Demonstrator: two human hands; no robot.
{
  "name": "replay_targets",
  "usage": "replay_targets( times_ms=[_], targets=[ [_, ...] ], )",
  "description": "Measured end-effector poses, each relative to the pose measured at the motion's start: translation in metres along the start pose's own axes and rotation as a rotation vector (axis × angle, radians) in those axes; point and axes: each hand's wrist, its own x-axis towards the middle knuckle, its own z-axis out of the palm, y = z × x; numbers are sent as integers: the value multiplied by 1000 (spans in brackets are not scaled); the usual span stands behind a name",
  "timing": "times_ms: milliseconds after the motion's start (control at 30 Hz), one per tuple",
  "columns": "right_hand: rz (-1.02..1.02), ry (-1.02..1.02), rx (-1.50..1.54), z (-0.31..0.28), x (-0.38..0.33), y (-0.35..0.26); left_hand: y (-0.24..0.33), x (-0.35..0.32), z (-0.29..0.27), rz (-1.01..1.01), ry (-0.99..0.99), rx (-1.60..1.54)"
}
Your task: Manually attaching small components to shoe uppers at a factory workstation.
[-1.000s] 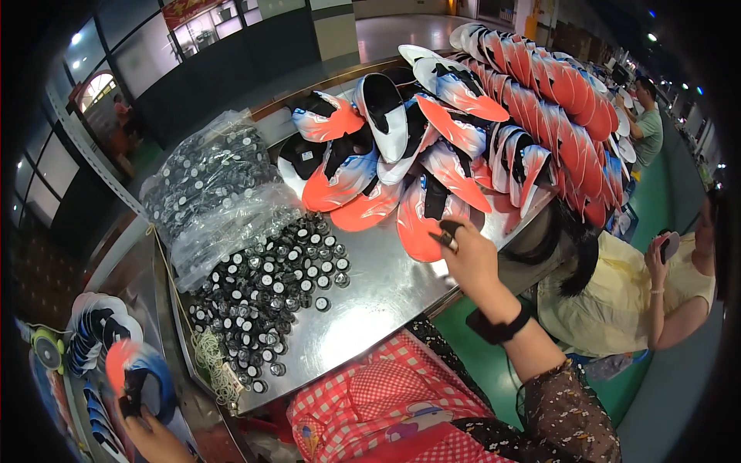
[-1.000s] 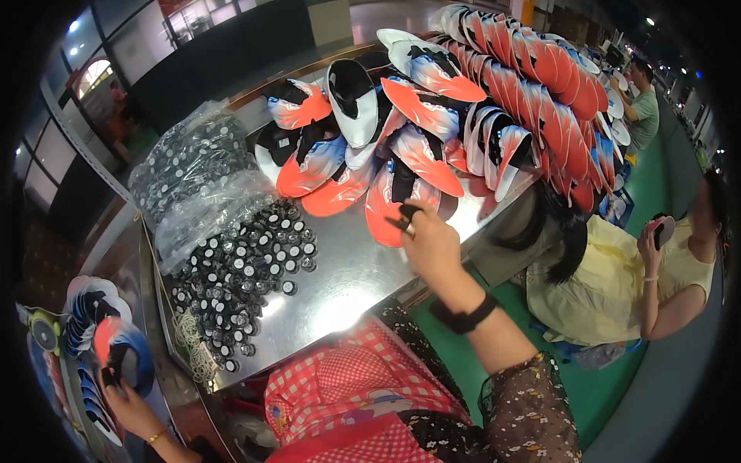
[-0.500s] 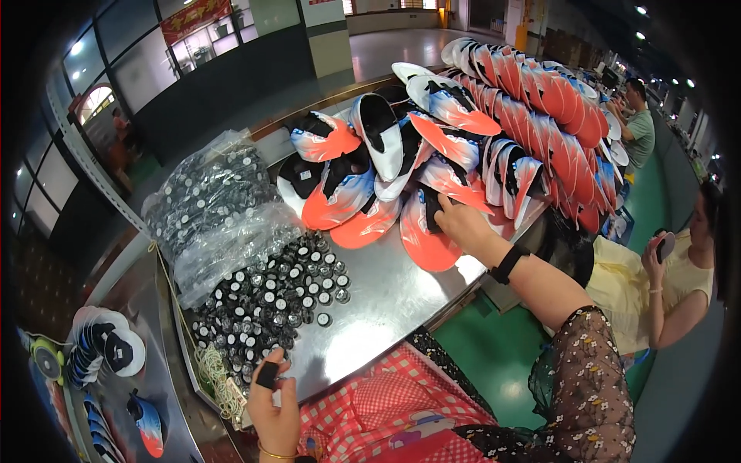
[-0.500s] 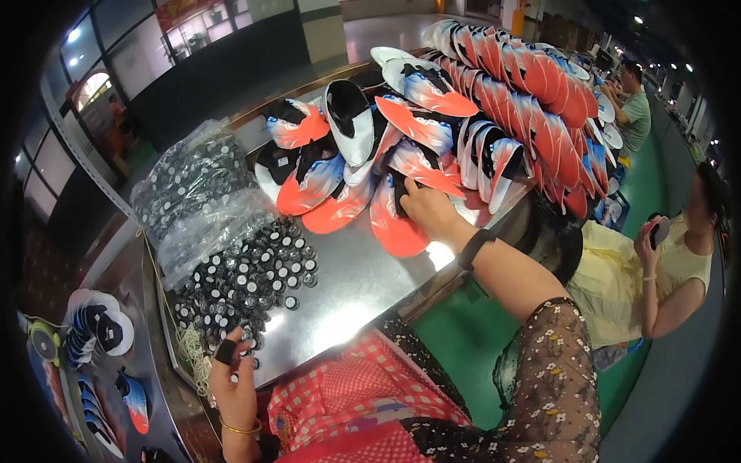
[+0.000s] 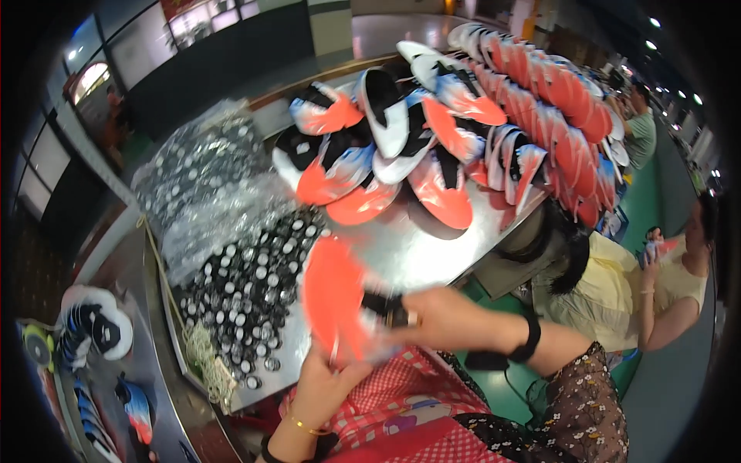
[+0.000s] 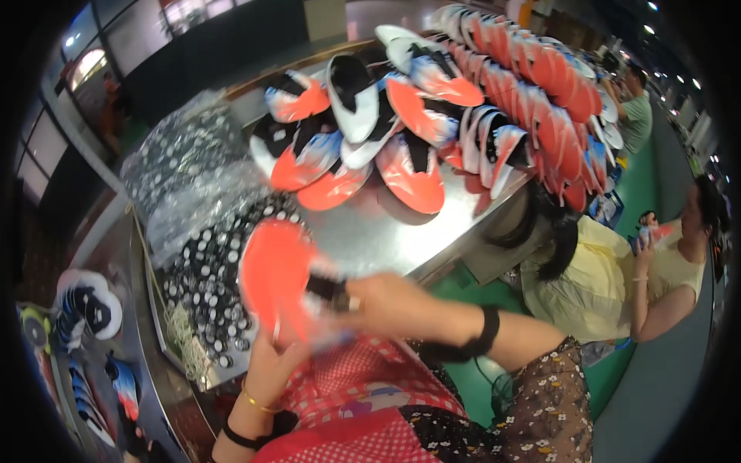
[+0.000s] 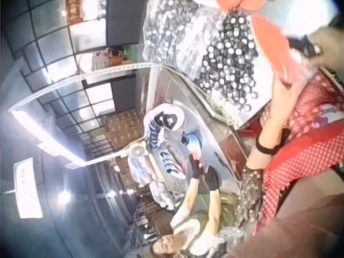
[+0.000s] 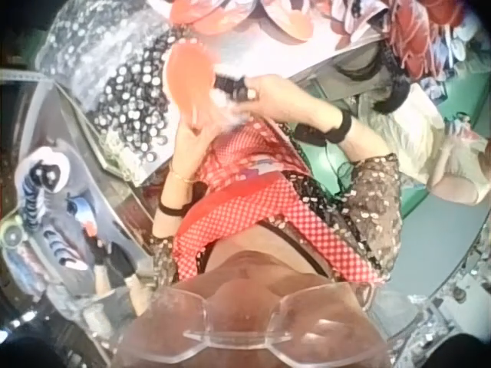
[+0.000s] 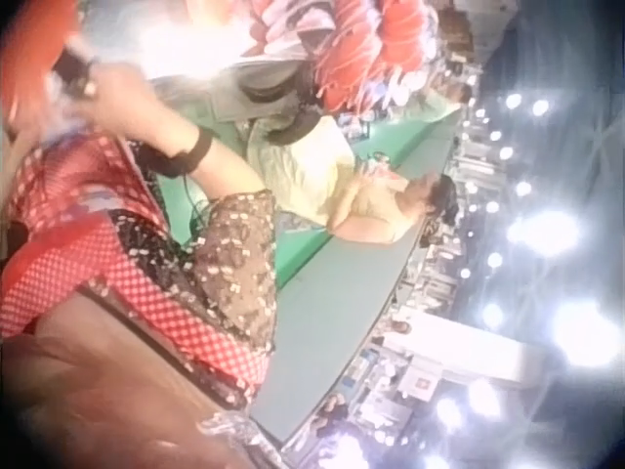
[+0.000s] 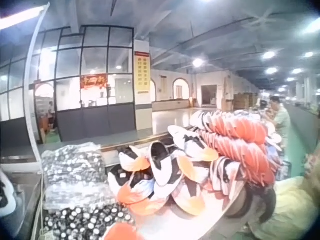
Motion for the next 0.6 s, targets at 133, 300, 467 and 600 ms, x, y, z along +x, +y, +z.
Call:
replay_targets(
  times_ms=[133, 300, 467, 600],
  targets=[
    [23, -248, 245, 10, -26, -22, -21, 0, -18, -457, 47, -526],
    [-131, -329, 224, 45, -18, -25, -85, -29, -57, -756, -83, -631],
    [-401, -552, -158, 66, -5, -40, -115, -66, -61, -937, -79, -585],
    [-479, -515, -201, 73, -1, -45, -131, -72, -62, -804, 19, -376]
  ],
)
